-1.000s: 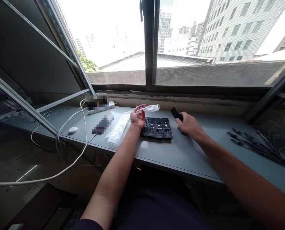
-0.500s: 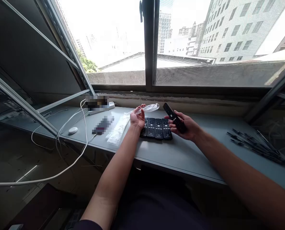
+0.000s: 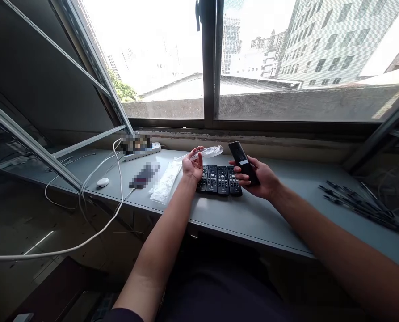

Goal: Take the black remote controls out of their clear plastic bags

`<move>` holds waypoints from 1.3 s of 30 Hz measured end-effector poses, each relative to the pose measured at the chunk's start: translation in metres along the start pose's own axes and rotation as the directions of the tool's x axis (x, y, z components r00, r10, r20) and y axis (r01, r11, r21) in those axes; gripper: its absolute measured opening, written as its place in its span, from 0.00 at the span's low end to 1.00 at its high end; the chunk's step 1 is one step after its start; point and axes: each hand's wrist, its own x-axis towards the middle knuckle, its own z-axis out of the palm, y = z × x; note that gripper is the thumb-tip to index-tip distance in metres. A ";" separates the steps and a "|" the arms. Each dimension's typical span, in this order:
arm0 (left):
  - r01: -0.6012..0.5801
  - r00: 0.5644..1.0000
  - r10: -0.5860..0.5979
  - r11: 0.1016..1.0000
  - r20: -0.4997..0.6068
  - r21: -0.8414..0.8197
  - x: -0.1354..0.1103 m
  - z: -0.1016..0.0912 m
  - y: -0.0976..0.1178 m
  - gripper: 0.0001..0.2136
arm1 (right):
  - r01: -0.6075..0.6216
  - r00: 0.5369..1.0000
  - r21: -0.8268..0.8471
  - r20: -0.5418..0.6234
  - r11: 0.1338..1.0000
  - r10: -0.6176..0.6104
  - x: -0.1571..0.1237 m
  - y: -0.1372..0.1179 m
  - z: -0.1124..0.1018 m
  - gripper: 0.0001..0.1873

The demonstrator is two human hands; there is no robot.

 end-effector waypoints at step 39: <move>-0.002 1.000 0.001 0.999 -0.001 -0.039 0.001 -0.002 -0.001 0.06 | 0.053 0.997 -0.030 -0.047 0.998 -0.054 0.006 0.003 -0.004 0.11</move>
